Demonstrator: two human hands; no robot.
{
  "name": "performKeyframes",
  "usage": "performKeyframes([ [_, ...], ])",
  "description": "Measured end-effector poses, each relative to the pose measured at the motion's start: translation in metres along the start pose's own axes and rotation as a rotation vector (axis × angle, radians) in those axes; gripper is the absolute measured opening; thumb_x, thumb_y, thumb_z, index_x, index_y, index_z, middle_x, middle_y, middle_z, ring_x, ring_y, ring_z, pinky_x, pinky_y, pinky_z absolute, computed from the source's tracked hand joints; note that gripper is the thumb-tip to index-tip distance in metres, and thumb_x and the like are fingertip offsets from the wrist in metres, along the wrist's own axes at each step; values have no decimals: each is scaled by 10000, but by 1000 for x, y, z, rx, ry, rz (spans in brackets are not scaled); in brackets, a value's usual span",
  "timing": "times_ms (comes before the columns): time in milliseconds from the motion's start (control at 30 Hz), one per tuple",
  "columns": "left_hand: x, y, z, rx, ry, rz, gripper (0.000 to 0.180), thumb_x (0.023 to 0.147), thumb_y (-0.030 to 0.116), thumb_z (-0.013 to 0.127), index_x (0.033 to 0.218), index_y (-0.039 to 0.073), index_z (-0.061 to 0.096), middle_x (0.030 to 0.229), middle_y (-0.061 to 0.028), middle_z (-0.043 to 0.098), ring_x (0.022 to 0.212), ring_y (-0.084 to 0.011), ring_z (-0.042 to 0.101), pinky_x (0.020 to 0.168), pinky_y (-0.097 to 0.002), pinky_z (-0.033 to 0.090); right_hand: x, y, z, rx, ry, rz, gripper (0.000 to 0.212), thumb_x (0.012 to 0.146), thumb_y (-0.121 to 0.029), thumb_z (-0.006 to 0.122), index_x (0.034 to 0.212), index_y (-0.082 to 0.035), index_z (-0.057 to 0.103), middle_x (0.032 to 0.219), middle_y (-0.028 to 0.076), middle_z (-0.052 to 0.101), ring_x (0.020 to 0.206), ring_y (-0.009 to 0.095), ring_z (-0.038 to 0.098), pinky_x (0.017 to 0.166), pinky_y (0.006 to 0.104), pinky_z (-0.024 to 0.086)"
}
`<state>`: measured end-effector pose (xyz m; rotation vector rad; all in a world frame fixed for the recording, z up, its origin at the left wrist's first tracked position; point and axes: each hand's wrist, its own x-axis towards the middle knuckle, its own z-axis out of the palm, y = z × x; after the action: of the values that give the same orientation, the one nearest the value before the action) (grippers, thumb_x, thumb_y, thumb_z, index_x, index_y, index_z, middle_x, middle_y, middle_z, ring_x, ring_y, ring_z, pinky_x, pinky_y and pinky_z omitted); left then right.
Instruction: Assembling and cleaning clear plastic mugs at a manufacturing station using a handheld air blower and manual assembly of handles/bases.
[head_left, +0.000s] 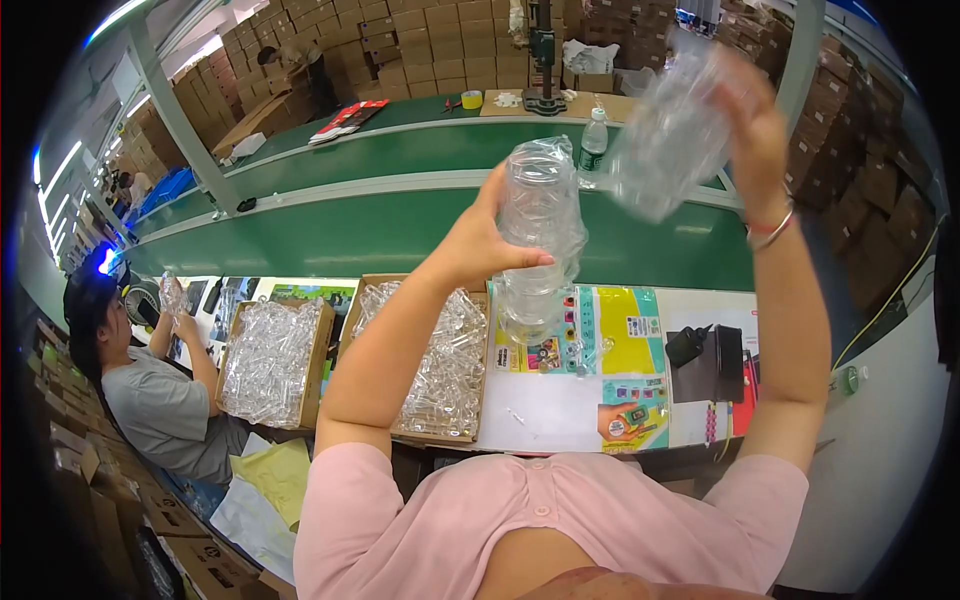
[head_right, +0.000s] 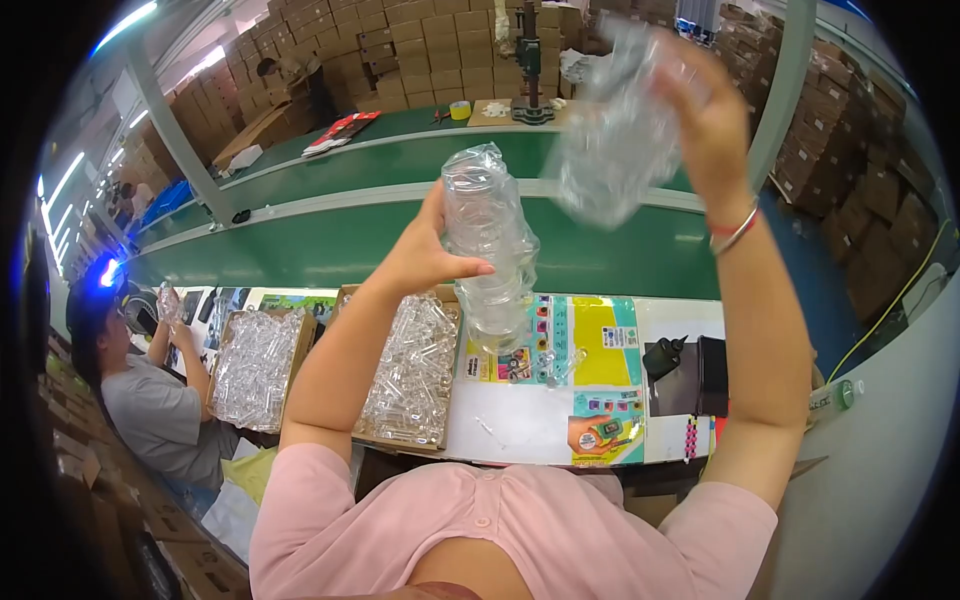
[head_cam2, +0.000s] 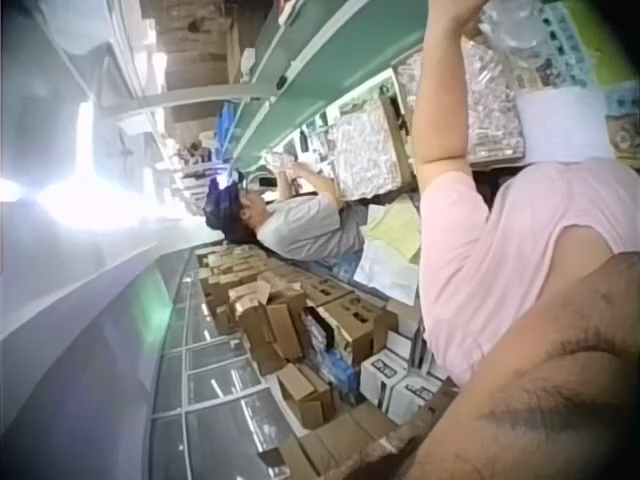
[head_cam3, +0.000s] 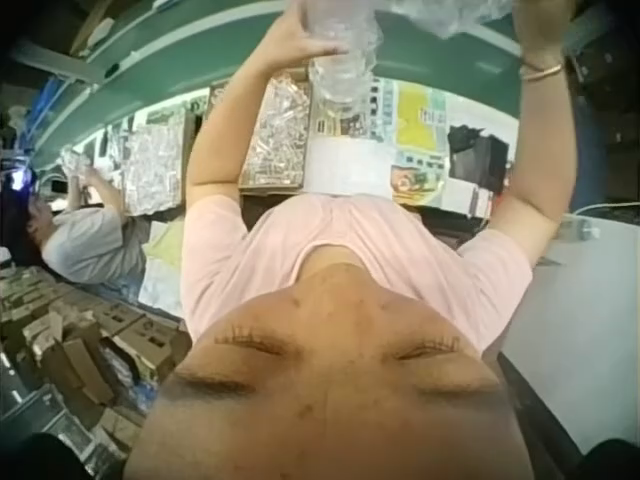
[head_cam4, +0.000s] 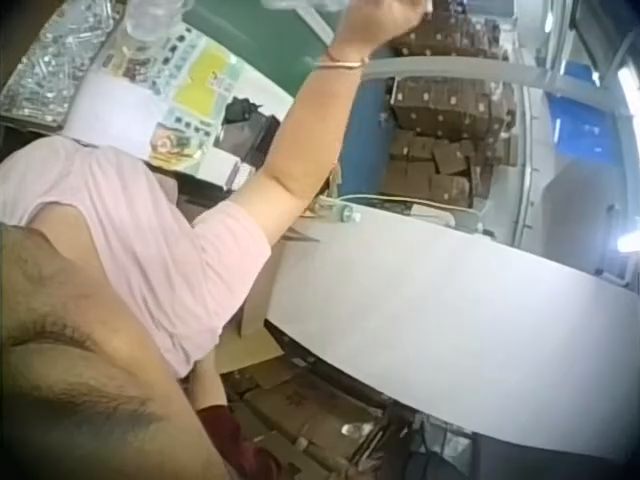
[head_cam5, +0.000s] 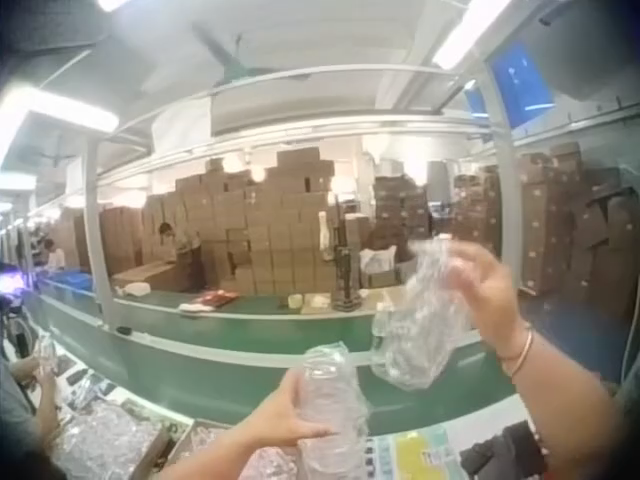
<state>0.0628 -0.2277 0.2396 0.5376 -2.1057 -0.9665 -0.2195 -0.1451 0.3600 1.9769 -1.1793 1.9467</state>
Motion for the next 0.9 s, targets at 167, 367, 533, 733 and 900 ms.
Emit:
performKeyframes([
  [167,15,33,-8,-229,-31,152,1051,567,163,823,1381,89,162,1300,-169,375,1210,-266,377,1020,-371,280,-127,63,-11,-249,-382,127,291,798,-129,603,1080,-62,579,1070,81,529,1022,197,499,904,286,390],
  [367,21,44,-11,-130,-42,147,940,616,216,807,1366,124,249,1277,-146,405,1155,-231,436,986,-339,327,-174,74,-23,-100,-391,417,325,748,-78,631,1069,-66,583,1065,82,497,1000,199,508,875,282,414],
  [533,33,55,-11,-105,25,11,422,758,174,694,1131,59,534,1121,-89,555,984,-149,532,869,-280,419,-186,84,-36,-218,-678,405,278,748,-64,626,1025,-59,607,1067,89,519,991,210,528,869,290,425],
  [733,47,69,-16,-182,157,110,175,821,170,625,889,11,598,935,-62,627,870,-102,556,790,-243,439,-188,78,-39,-305,-630,331,123,737,-56,641,858,-46,661,1014,79,608,954,231,556,825,303,446],
  [900,62,97,-53,-446,449,299,176,872,153,543,942,-7,565,922,-77,628,875,-152,584,803,-277,455,-187,82,-37,-303,-591,301,99,725,-47,651,824,-37,658,994,70,625,952,235,557,814,311,449],
])
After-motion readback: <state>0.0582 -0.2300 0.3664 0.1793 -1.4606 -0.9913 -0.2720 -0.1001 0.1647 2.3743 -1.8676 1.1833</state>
